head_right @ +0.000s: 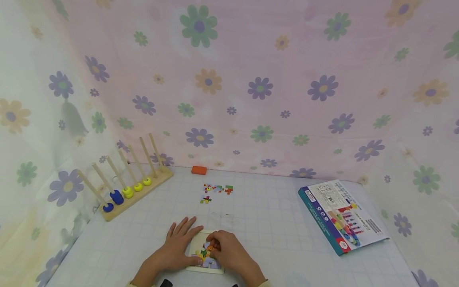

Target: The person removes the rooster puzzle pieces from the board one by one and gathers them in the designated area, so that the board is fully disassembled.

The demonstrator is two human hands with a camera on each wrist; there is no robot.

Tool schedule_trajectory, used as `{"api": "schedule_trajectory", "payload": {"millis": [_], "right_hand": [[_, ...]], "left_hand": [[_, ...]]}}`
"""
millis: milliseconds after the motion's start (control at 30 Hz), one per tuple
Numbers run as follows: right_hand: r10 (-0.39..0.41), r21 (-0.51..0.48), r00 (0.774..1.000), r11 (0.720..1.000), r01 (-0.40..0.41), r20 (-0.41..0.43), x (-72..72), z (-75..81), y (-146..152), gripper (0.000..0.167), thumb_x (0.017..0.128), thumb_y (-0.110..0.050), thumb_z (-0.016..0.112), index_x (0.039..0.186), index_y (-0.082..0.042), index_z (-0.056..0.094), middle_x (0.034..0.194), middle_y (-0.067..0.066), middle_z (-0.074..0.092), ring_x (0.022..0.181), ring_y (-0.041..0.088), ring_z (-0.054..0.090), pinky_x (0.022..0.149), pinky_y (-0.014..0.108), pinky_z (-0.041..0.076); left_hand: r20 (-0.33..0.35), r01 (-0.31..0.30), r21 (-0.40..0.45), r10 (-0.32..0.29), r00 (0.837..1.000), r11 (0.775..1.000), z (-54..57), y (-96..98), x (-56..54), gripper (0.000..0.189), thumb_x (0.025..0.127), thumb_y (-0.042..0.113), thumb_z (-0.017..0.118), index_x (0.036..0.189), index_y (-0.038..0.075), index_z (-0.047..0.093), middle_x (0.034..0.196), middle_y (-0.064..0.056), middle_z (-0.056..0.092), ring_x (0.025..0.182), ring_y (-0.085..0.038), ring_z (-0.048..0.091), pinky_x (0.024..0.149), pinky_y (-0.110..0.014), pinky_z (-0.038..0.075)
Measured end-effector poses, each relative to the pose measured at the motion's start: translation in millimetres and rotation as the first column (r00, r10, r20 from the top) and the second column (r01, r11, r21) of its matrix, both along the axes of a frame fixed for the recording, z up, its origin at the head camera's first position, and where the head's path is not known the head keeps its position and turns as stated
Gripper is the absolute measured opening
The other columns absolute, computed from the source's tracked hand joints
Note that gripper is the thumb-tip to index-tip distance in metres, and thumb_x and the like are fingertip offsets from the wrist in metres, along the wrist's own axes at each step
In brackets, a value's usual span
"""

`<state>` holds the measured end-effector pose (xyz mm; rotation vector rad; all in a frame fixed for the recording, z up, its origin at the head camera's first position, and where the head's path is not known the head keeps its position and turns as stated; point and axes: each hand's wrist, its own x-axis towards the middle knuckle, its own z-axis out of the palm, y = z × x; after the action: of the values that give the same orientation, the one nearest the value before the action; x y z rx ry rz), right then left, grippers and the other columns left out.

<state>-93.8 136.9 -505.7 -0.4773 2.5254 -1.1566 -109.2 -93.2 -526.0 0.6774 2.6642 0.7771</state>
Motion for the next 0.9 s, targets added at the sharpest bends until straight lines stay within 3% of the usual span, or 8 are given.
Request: {"api": "schedule_trajectory", "payload": {"millis": [233,567,900], "right_hand": [[0.011,-0.021,1.000,1.000,-0.011,-0.003,-0.2,-2.0,0.8,0.032,0.085,-0.006,0.081,0.114,-0.011,0.070,0.095,-0.010,0.063,0.081,-0.001,0.054,0.071,0.019,0.051],[0.016,0.025,0.998,1.000,-0.015,-0.062,-0.2,-4.8,-3.3,0.033,0.081,-0.005,0.083,0.112,-0.010,0.072,0.090,-0.011,0.059,0.077,-0.003,0.050,0.068,0.017,0.050],[0.024,0.076,0.992,0.997,-0.015,-0.121,-0.8,-7.8,-8.1,0.015,0.089,-0.011,0.078,0.104,-0.015,0.075,0.081,-0.013,0.055,0.068,-0.003,0.046,0.060,0.015,0.044]], "left_hand": [[0.006,0.000,0.002,0.000,1.000,1.000,0.6,-0.2,-0.3,0.094,0.076,0.066,0.078,0.153,0.022,0.045,0.169,-0.012,0.024,0.157,-0.042,0.015,0.120,-0.075,0.008],[-0.001,0.005,-0.007,-0.005,1.000,1.000,-1.8,-1.2,-1.3,0.093,0.076,0.063,0.080,0.153,0.022,0.045,0.169,-0.011,0.024,0.157,-0.042,0.014,0.120,-0.075,0.008],[0.001,0.011,-0.005,-0.011,1.000,1.000,2.7,-1.0,0.4,0.093,0.077,0.061,0.080,0.153,0.022,0.045,0.169,-0.012,0.024,0.157,-0.042,0.014,0.120,-0.075,0.008]]}}
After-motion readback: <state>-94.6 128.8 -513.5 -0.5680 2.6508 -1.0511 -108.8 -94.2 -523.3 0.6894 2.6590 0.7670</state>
